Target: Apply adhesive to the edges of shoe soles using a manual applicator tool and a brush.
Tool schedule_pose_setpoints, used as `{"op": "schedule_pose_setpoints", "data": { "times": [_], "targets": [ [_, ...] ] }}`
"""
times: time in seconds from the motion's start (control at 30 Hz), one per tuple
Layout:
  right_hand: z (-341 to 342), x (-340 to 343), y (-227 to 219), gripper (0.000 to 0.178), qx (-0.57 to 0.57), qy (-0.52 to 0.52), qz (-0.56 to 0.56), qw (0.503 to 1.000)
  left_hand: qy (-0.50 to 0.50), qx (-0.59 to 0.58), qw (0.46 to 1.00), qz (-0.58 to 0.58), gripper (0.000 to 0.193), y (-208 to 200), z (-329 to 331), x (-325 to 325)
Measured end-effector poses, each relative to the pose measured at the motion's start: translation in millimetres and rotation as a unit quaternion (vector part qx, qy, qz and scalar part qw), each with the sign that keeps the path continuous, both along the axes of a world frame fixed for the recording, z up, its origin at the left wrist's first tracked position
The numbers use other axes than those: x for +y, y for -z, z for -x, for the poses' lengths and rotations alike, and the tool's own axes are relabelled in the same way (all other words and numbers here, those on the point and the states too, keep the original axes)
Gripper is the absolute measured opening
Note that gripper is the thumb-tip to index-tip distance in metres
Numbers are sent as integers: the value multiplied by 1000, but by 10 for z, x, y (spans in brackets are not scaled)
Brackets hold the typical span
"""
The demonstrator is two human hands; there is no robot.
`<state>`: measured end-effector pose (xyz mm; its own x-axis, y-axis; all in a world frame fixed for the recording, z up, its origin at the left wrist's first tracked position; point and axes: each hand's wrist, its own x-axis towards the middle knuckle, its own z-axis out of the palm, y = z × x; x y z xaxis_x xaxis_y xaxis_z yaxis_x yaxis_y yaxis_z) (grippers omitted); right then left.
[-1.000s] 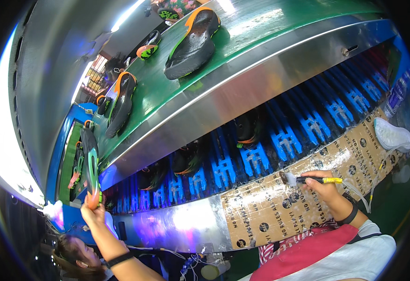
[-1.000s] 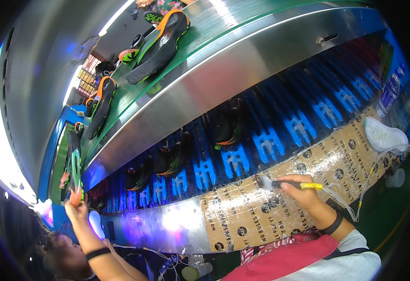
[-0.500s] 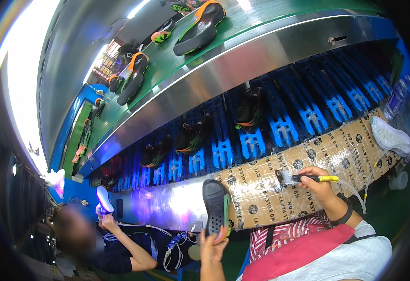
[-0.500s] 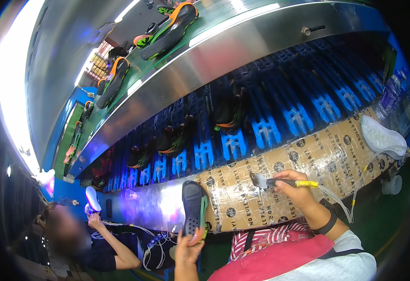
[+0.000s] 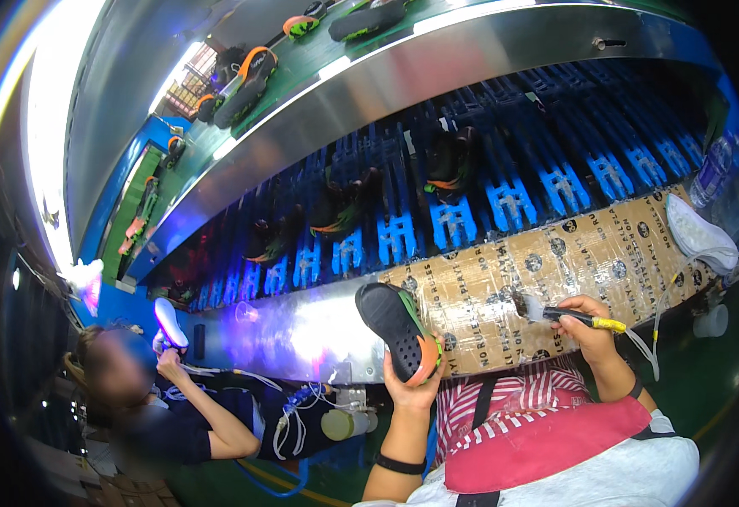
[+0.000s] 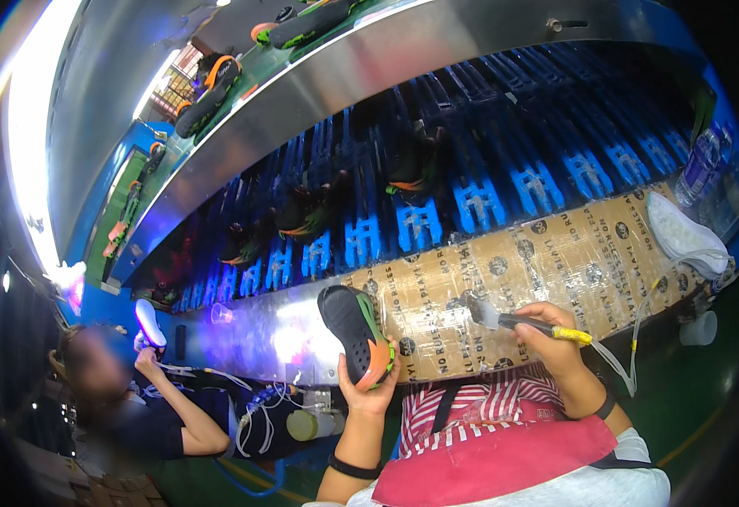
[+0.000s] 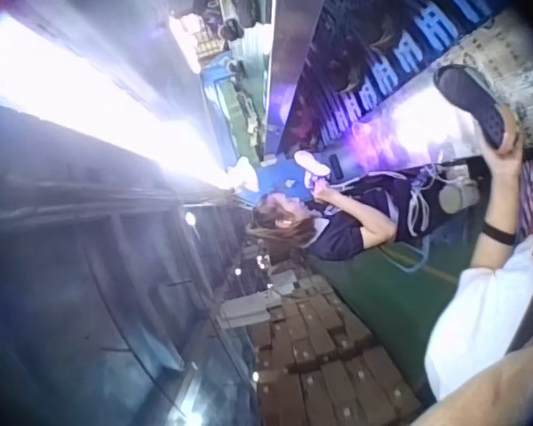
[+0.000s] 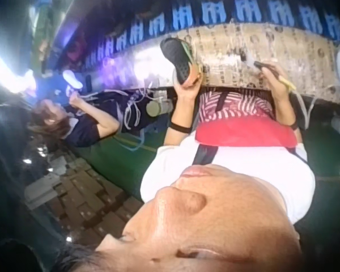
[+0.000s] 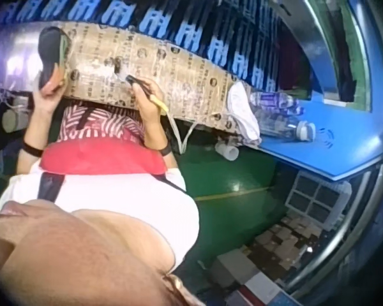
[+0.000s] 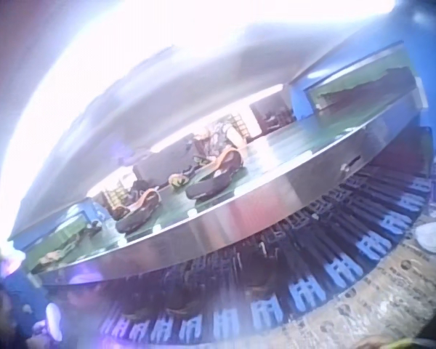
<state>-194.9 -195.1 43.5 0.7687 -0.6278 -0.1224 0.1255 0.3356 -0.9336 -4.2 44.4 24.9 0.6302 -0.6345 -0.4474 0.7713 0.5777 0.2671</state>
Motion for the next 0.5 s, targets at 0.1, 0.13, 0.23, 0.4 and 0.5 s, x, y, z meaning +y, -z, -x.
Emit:
{"op": "schedule_pose_setpoints", "data": {
  "times": [0.1, 0.13, 0.23, 0.4, 0.5],
  "targets": [
    [38, 37, -50, 22, 23, -1, -3, 1000, -4, -21, 1000, 6, 68, 57, 30, -3],
    [31, 68, -76, 23, 14, 7, -8, 1000, -3, -18, 1000, 25, 65, 17, 66, -16],
    [25, 92, -150, 22, -13, -10, -20, 1000, -17, -100, 994, 27, 64, 42, 65, -10],
    [-33, 177, -275, 23, -21, -42, -20, 999, 18, -181, 983, -2, 68, -64, 81, 115],
    [-80, 274, -435, 23, -23, -63, -16, 998, 66, -130, 984, 101, 72, -159, 200, 154]
  ]
}}
